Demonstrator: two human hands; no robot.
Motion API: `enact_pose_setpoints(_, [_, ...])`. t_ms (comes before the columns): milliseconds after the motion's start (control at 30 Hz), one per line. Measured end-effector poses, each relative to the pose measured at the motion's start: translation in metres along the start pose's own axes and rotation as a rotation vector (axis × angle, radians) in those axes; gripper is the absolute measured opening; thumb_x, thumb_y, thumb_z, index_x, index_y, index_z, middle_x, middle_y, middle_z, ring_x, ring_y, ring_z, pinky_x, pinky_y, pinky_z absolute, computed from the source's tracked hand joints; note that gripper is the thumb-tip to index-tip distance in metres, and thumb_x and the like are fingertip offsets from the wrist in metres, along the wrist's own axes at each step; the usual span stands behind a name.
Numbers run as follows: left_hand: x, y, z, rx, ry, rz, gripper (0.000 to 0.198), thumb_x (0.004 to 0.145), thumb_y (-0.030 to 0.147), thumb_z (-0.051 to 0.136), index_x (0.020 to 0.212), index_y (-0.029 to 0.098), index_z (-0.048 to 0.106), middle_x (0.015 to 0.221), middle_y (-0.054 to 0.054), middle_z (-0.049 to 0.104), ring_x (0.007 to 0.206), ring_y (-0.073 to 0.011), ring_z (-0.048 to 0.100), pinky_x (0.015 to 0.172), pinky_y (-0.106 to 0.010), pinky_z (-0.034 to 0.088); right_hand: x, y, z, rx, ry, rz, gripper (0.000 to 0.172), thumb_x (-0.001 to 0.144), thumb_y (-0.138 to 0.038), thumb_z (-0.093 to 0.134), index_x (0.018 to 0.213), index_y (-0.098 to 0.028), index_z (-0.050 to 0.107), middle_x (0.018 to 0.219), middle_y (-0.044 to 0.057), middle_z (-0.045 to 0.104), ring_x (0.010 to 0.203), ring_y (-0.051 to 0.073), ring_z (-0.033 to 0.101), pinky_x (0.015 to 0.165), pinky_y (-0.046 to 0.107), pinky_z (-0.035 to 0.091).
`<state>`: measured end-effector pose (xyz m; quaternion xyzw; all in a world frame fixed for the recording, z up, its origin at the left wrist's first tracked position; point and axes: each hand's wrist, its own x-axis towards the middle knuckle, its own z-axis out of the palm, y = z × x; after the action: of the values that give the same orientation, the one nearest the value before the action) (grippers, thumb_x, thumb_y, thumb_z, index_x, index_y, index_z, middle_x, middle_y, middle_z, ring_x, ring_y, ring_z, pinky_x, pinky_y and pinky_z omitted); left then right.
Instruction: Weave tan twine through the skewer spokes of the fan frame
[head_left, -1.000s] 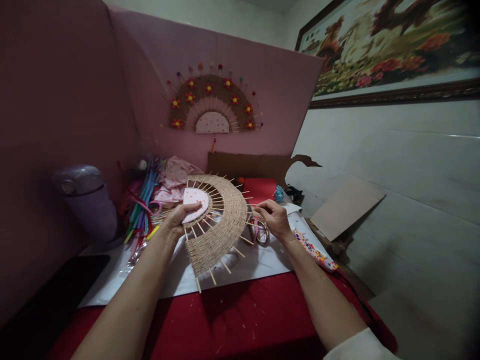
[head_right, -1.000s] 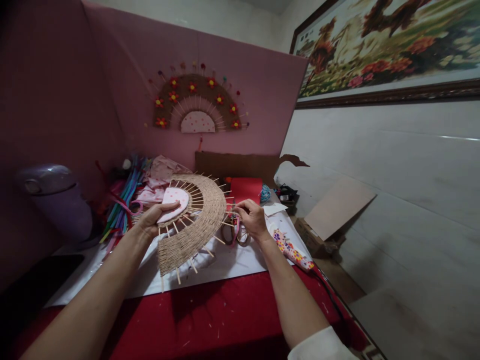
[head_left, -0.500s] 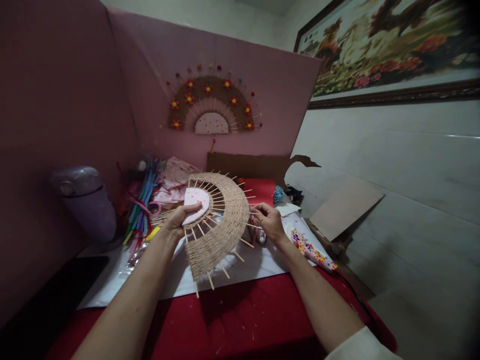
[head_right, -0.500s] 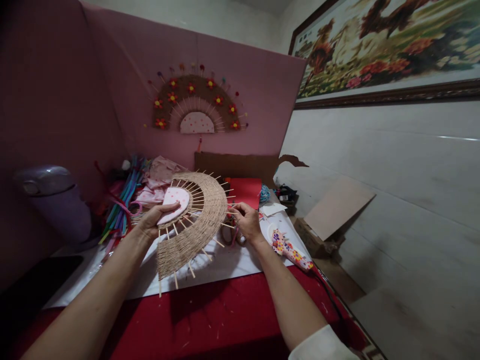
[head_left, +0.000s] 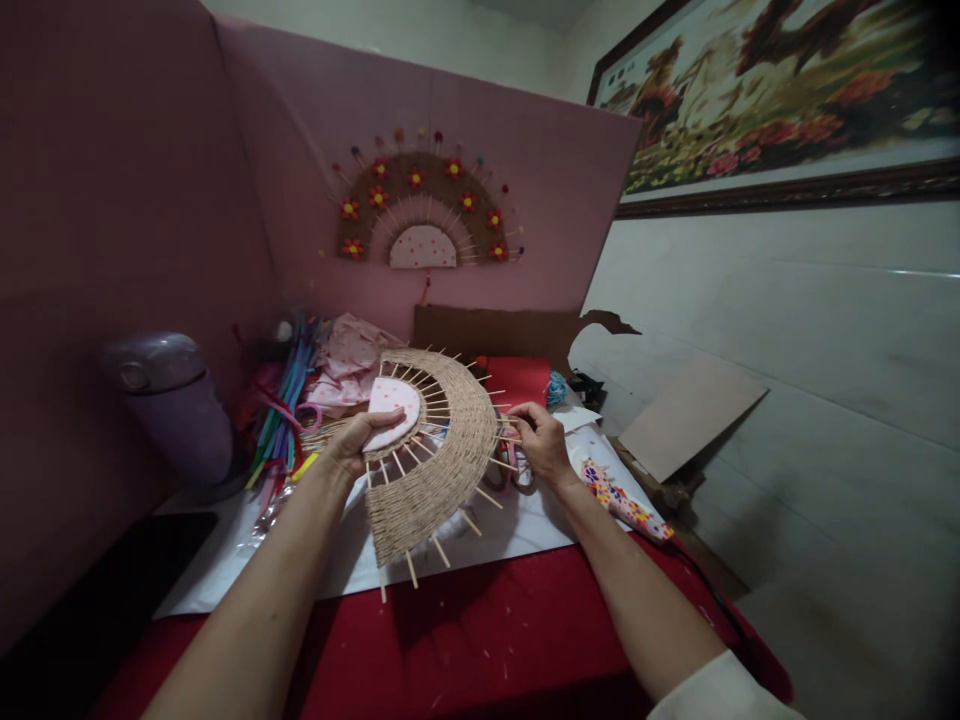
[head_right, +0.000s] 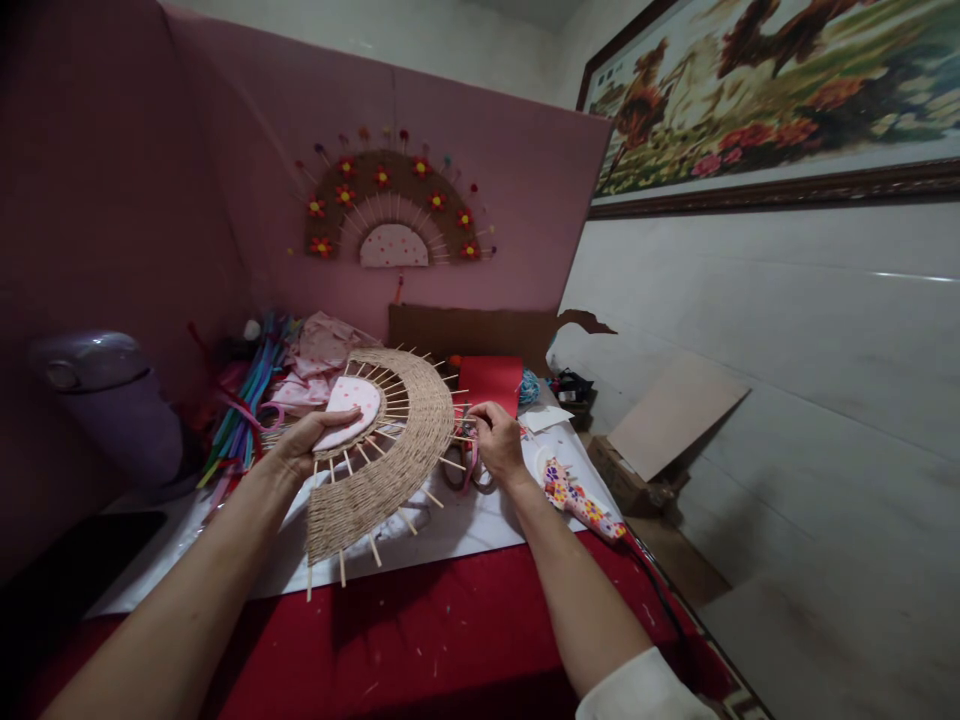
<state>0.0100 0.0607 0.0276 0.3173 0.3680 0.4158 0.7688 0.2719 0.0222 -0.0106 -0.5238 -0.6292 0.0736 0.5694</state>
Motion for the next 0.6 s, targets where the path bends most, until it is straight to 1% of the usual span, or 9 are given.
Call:
enact_pose_setpoints(133, [0.0016,0.0003,-0.0035,0.025,-0.013,-0.013,0.03,0.073,0.004,0.052,0.102,0.003,0.059,0.067,-0.014,0.068,0.055,-0.022,0.065,0.051,-0.03,0.055,0.0012,0.0009,-0.0039,-0.112,0.042,-0.108,0.012,0.077,-0.027,0.054,0.069,-0.019,0.057,0.068,0.003,0.059,0.068,0.016,0.054,0.064,0.028,0.041])
enact_pose_setpoints(233, [0.0009,0.001,-0.0039,0.051,-0.016,-0.019,0.028,0.073,0.005,0.052,0.1,0.002,0.058,0.066,-0.014,0.068,0.053,-0.0219,0.065,0.048,-0.029,0.054,0.0011,0.0006,-0.0055,-0.171,0.053,-0.178,0.012,0.078,-0.027,0.054,0.069,-0.019,0.057,0.068,0.002,0.056,0.068,0.016,0.053,0.064,0.028,0.04])
enact_pose_setpoints(333, [-0.0005,0.0016,-0.0031,0.086,-0.008,-0.026,0.029,0.074,0.004,0.051,0.102,0.003,0.059,0.064,-0.013,0.068,0.051,-0.0211,0.064,0.047,-0.028,0.054,0.0009,0.0004,-0.0061,-0.181,0.044,-0.223,0.011,0.08,-0.023,0.051,0.072,-0.02,0.057,0.071,0.003,0.056,0.07,0.016,0.053,0.065,0.028,0.04])
enact_pose_setpoints(400, [-0.001,0.0019,-0.0027,0.096,-0.005,-0.037,0.031,0.074,0.004,0.051,0.104,0.004,0.059,0.064,-0.013,0.068,0.052,-0.021,0.065,0.049,-0.027,0.054,0.0012,0.0007,-0.006,-0.17,0.042,-0.226,0.011,0.08,-0.022,0.05,0.073,-0.02,0.058,0.072,0.003,0.057,0.071,0.017,0.053,0.066,0.028,0.041])
enact_pose_setpoints(467, [-0.0011,0.0021,-0.0029,0.088,-0.01,-0.047,0.031,0.074,0.004,0.051,0.104,0.003,0.058,0.065,-0.013,0.068,0.053,-0.0214,0.065,0.05,-0.028,0.055,0.0017,0.0015,-0.0057,-0.131,0.043,-0.185,0.011,0.079,-0.024,0.051,0.072,-0.019,0.059,0.072,0.003,0.058,0.072,0.017,0.054,0.066,0.029,0.041])
enact_pose_setpoints(500, [-0.0011,0.0021,-0.0032,0.077,-0.014,-0.051,0.032,0.074,0.004,0.051,0.105,0.002,0.058,0.065,-0.013,0.068,0.053,-0.0215,0.065,0.05,-0.028,0.055,0.0021,0.0019,-0.0054,-0.088,0.041,-0.141,0.011,0.078,-0.025,0.051,0.072,-0.019,0.059,0.071,0.003,0.058,0.07,0.016,0.054,0.066,0.028,0.042])
enact_pose_setpoints(600, [-0.0016,0.0022,-0.0042,0.017,-0.031,-0.05,0.033,0.073,0.003,0.052,0.106,0.003,0.058,0.065,-0.013,0.069,0.051,-0.0215,0.065,0.049,-0.029,0.055,0.003,0.0029,-0.0041,0.112,0.011,0.053,0.013,0.076,-0.03,0.052,0.073,-0.019,0.058,0.065,0.001,0.057,0.058,0.013,0.051,0.055,0.026,0.041])
